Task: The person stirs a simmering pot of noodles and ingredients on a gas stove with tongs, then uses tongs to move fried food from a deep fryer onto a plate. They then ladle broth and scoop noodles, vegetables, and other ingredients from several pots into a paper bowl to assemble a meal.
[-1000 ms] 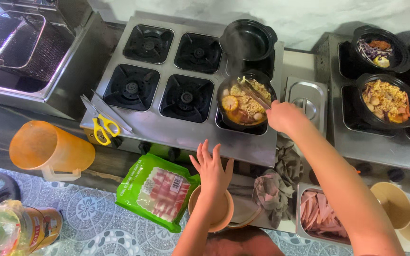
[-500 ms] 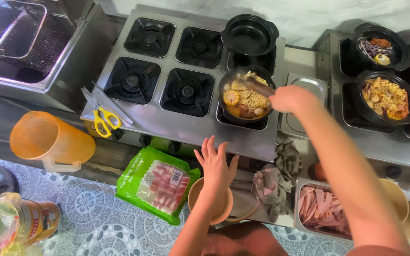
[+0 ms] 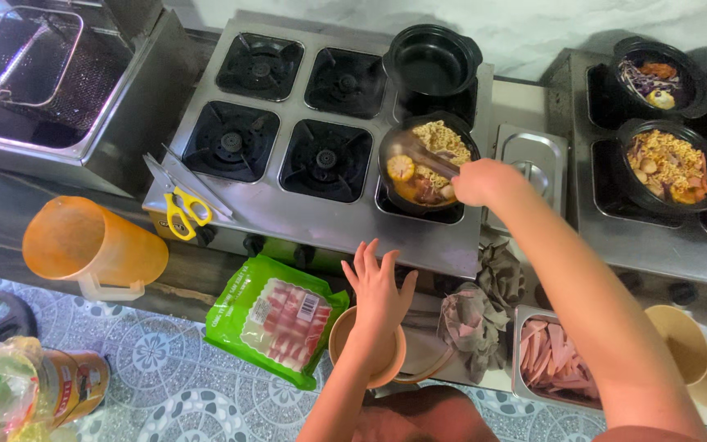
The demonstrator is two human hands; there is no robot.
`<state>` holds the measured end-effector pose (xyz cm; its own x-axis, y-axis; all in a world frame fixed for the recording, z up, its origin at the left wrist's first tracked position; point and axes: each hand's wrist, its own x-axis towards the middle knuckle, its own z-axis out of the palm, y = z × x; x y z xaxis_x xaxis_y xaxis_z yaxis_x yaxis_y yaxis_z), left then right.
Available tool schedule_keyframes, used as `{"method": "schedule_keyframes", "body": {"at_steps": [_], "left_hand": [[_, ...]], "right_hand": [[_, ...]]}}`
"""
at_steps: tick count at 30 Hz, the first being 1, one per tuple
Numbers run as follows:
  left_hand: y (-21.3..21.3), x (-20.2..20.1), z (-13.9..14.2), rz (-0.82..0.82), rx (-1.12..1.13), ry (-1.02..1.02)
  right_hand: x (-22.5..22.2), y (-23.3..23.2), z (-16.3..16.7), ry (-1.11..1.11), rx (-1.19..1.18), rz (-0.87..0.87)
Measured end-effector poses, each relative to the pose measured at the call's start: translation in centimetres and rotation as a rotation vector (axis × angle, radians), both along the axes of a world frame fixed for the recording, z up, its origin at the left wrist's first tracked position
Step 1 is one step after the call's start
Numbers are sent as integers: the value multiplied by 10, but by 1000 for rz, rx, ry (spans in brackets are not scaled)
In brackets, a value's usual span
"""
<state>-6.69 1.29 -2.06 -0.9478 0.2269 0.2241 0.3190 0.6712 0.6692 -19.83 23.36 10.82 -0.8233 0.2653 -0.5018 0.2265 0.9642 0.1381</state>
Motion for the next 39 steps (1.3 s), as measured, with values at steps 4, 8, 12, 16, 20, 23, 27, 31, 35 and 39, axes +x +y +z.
{"method": "schedule_keyframes", "body": {"at_steps": [4, 8, 12, 16, 20, 23, 27, 31, 35, 39], "left_hand": [[2, 2, 0, -5, -1, -30], [3, 6, -1, -26, 0, -25], [0, 5, -1, -23, 9, -7], [-2, 1, 2, -2, 20, 36], [-2, -2, 7, 6, 33, 26], [-4, -4, 11, 10, 25, 22], [-6, -4, 14, 8, 22, 31], [-9, -4, 15, 12, 25, 31], [-9, -6, 12, 22, 15, 32], [-7, -5, 7, 25, 5, 25]], "right_hand": [[-3, -2, 1, -22, -30, -57], [8, 6, 30, -38, -76, -61], [20, 26, 64, -26, -220, -298], [14, 23, 45, 86, -92, -194], [7, 17, 10, 72, -108, -165], [5, 12, 2, 105, -53, -177], [9, 17, 6, 90, -16, -124], [24, 30, 33, 48, -125, -226], [27, 21, 26, 95, -150, -171], [16, 6, -6, 116, -48, -79]]}}
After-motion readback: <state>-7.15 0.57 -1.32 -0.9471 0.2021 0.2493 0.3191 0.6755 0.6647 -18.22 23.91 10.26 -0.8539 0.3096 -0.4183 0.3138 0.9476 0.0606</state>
